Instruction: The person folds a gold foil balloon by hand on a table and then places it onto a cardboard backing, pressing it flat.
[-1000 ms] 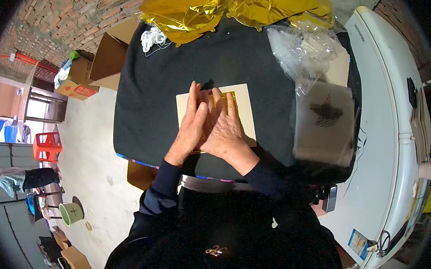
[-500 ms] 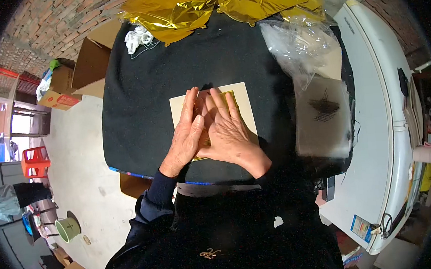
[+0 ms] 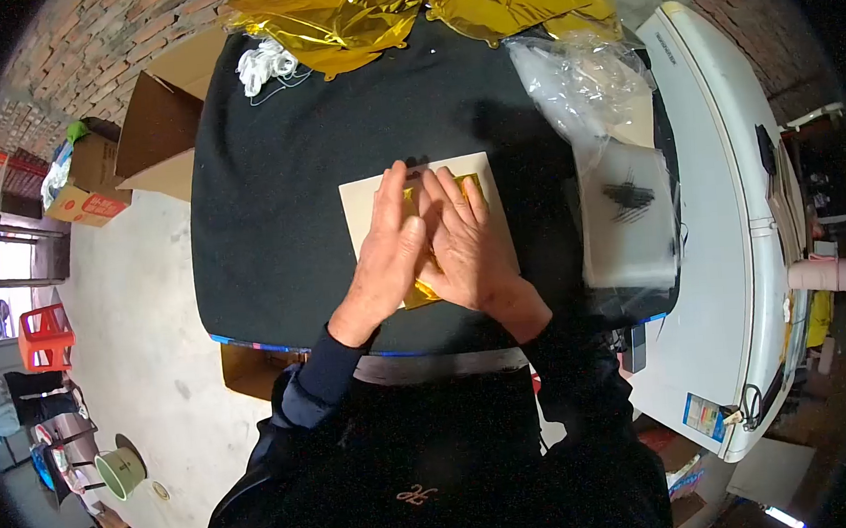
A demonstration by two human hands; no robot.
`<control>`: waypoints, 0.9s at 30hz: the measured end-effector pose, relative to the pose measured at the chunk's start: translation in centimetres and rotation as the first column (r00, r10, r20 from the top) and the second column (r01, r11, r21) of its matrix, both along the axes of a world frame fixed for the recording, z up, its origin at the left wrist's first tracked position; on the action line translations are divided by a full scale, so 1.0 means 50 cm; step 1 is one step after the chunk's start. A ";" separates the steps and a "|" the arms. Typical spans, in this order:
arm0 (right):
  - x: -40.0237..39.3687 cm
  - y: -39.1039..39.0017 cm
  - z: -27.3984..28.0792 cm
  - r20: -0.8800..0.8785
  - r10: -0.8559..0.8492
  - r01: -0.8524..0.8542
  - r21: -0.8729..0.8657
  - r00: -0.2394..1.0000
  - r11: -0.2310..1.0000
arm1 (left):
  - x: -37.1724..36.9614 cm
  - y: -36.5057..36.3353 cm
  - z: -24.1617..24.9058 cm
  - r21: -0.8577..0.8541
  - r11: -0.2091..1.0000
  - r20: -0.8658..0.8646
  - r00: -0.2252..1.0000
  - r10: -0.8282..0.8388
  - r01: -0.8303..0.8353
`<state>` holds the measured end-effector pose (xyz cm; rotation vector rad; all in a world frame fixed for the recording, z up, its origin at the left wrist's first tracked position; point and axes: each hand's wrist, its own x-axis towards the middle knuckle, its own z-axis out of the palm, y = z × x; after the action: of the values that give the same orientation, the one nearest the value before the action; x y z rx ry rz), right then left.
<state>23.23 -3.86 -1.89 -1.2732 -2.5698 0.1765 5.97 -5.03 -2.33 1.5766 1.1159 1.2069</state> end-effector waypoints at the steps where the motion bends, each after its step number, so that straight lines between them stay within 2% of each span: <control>1: -0.001 0.002 0.007 0.003 -0.003 0.003 0.000 1.000 1.000 | -0.004 0.003 0.007 -0.078 0.997 0.152 0.988 -0.012 0.025; 5: -0.011 0.010 0.010 -0.023 -0.006 0.006 0.028 1.000 1.000 | -0.042 0.006 0.006 -0.191 0.973 0.502 0.864 -0.016 0.129; 7: -0.017 0.017 0.007 -0.043 -0.001 0.002 0.014 0.999 1.000 | -0.065 -0.007 0.019 -0.216 0.975 0.506 0.859 0.073 0.044; 9: -0.020 0.020 0.006 -0.041 -0.003 0.003 0.001 0.999 1.000 | -0.111 -0.021 0.004 -0.197 0.980 0.312 0.945 0.096 -0.035; 10: -0.021 0.020 0.005 -0.034 -0.008 0.008 -0.020 0.999 1.000 | -0.131 -0.038 0.018 -0.149 0.980 0.102 0.984 0.145 -0.129; 11: -0.022 0.021 0.005 -0.024 -0.010 0.010 -0.016 1.000 1.000 | -0.145 -0.052 0.017 -0.029 0.991 -0.085 0.988 0.126 -0.129; 13: -0.021 0.020 0.008 0.001 -0.015 0.015 -0.010 1.000 1.000 | -0.159 -0.076 0.015 0.192 0.980 -0.441 0.887 0.136 -0.055; 14: -0.021 0.020 0.010 0.004 -0.011 0.011 -0.010 1.000 1.000 | -0.156 -0.085 0.016 0.188 0.981 -0.506 0.851 0.142 -0.052; 22: -0.024 0.017 0.002 0.041 0.040 -0.042 0.055 0.998 0.998 | -0.131 -0.099 0.010 0.198 0.977 -0.754 0.650 0.100 0.079; 27: -0.022 0.018 -0.007 0.040 0.065 -0.067 0.062 0.997 0.996 | -0.137 -0.097 0.001 0.212 0.972 -0.780 0.616 0.109 0.097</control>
<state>22.11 -2.96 -2.24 -1.1812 -2.6292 0.0835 -0.86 -9.90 -2.29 2.4164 1.5518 0.6111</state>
